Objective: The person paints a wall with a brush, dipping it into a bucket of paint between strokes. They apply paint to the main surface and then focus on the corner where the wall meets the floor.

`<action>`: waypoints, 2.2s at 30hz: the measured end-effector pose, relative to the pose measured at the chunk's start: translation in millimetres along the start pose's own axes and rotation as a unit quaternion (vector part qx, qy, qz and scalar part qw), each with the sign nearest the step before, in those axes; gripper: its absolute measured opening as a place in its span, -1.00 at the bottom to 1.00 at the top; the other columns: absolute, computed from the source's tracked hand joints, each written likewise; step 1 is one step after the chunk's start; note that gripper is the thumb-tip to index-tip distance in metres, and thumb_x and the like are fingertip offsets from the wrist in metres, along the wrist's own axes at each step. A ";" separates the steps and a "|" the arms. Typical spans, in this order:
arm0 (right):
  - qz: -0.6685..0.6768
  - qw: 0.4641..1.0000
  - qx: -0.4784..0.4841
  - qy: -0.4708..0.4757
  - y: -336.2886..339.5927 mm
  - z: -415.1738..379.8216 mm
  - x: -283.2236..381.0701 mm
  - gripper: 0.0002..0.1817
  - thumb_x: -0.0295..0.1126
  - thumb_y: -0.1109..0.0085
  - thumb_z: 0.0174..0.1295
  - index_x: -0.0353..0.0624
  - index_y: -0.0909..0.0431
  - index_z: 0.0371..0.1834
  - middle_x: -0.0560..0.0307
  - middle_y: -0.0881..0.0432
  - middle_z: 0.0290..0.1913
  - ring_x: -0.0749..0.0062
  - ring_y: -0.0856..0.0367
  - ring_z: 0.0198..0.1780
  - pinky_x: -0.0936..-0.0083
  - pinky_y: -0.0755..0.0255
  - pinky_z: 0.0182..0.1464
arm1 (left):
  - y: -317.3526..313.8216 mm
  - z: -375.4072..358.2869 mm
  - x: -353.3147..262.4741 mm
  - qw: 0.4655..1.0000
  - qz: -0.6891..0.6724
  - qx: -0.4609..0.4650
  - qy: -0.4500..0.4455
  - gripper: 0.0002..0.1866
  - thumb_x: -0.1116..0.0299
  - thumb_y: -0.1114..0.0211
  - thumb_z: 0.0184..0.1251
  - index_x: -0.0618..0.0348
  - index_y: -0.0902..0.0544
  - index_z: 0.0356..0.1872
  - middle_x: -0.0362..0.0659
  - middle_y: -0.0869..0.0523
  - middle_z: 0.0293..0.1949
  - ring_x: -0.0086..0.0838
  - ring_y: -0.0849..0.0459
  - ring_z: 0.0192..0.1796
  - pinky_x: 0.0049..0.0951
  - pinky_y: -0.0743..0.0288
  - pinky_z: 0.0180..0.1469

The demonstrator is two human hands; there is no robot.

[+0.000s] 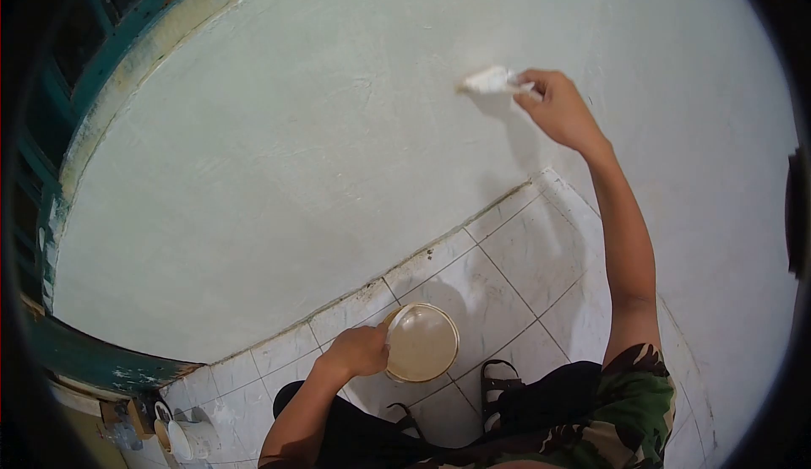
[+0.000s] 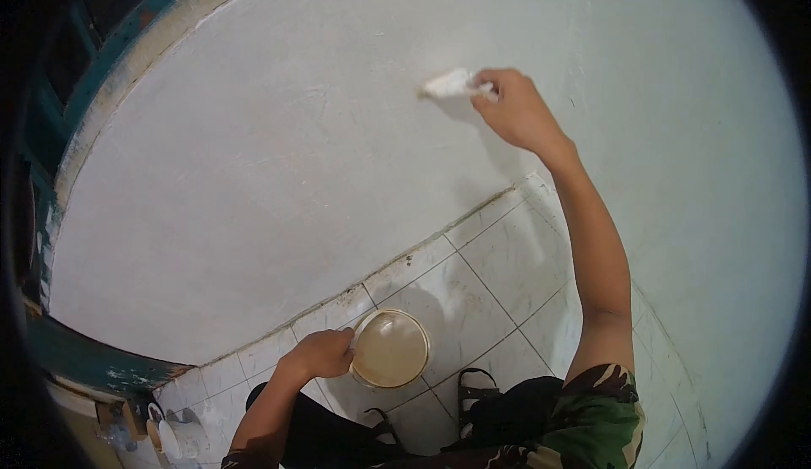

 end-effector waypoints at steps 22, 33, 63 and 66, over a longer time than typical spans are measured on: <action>0.059 0.997 -0.023 0.053 -233.5 -145.0 -135.9 -0.63 -0.51 -0.15 0.28 -0.31 -0.50 0.16 -0.23 -0.63 -0.27 -0.14 -0.65 -0.24 0.09 -0.53 -0.22 | 3.5 -5.2 -1.8 1.000 0.009 -0.001 -0.004 -0.66 0.25 -0.15 0.40 0.36 -0.52 -0.01 0.22 -0.72 -0.21 0.13 -0.69 -0.08 0.03 -0.53 0.02; 0.058 0.987 0.086 -0.121 -239.5 -121.3 -160.4 -0.68 -0.40 -0.15 0.24 -0.32 -0.56 0.02 -0.38 -0.68 -0.14 -0.28 -0.65 -0.03 0.07 -0.53 0.03 | 2.1 -8.5 -5.8 1.000 0.005 0.002 -0.002 -0.63 0.24 -0.15 0.41 0.36 -0.50 0.04 0.22 -0.71 -0.18 0.12 -0.69 -0.05 0.03 -0.53 0.02; -0.083 0.725 0.640 0.242 -217.1 -219.5 108.9 -0.64 -0.44 -0.22 0.22 -0.10 -0.55 0.12 -0.09 -0.71 -0.30 -0.04 -0.71 -0.19 0.11 -0.54 -0.06 | -11.3 8.0 43.4 0.993 -0.094 0.064 -0.034 -0.63 0.24 -0.10 0.40 0.43 -0.59 -0.09 0.27 -0.72 -0.21 0.15 -0.70 -0.07 -0.02 -0.53 0.01; -0.112 0.698 0.646 0.289 -262.7 -260.5 111.4 -0.62 -0.48 -0.14 0.22 -0.09 -0.54 0.14 -0.06 -0.71 -0.31 -0.06 -0.73 -0.19 0.09 -0.56 -0.08 | -15.6 12.1 48.1 0.992 -0.100 0.072 -0.040 -0.62 0.23 -0.09 0.41 0.44 -0.61 -0.12 0.26 -0.72 -0.25 0.14 -0.70 -0.08 -0.04 -0.53 0.01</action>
Point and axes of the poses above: each hand's wrist, its own z-axis towards the middle knuckle, its own y-axis out of the back of the hand, x = y × z, the point moved 6 cm from there along z, towards the middle knuckle
